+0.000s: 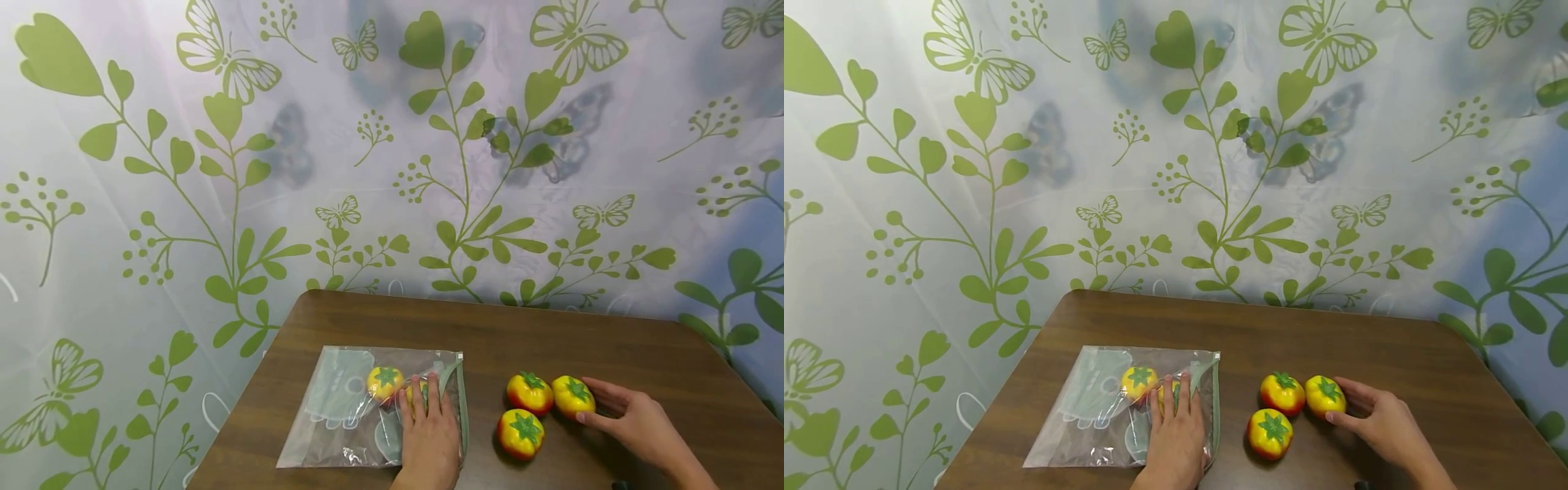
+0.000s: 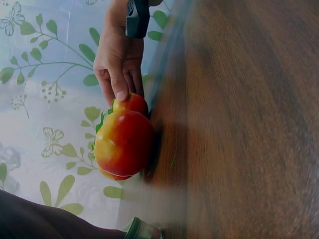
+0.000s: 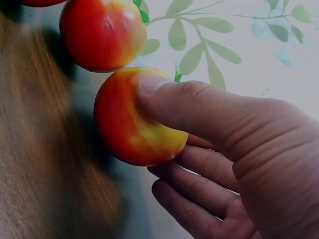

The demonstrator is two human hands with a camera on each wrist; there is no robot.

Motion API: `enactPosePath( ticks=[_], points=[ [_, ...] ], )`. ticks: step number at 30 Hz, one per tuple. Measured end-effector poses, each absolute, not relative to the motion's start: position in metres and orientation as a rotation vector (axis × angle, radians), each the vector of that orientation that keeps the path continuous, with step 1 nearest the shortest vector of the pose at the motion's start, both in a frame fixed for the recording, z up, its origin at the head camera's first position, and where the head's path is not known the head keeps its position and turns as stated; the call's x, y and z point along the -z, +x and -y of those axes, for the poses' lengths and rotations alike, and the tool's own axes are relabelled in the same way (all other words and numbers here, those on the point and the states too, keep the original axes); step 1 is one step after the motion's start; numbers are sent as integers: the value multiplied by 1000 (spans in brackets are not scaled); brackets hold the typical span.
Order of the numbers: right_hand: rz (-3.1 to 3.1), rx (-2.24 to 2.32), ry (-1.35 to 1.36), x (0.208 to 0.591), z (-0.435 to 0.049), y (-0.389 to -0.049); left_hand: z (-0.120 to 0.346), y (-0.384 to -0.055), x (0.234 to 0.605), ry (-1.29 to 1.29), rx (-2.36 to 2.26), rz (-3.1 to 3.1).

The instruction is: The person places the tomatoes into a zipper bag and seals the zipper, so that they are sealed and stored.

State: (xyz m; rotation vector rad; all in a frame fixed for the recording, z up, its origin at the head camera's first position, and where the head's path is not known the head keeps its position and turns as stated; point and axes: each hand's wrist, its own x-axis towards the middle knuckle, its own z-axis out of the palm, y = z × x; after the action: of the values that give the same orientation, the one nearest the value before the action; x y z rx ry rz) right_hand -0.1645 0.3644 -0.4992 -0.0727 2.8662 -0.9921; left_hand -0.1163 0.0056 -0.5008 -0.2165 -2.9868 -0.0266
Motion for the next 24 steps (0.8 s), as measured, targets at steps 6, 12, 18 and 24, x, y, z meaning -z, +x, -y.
enactPosePath(
  ticks=[6, 12, 18, 24],
  points=[
    [-2846, 997, -64, 495, -368, -160, -5, -115, 500, -228, 26, 2980],
    [-2849, 964, -67, 484, -371, -154, -5, -113, 499, -226, 37, 2950],
    [-2839, 939, -63, 469, -371, -150, -5, -112, 498, -235, 28, 2951],
    [-2825, 922, -83, 455, -367, -145, -5, -113, 501, -232, 26, 2954]
  ],
)
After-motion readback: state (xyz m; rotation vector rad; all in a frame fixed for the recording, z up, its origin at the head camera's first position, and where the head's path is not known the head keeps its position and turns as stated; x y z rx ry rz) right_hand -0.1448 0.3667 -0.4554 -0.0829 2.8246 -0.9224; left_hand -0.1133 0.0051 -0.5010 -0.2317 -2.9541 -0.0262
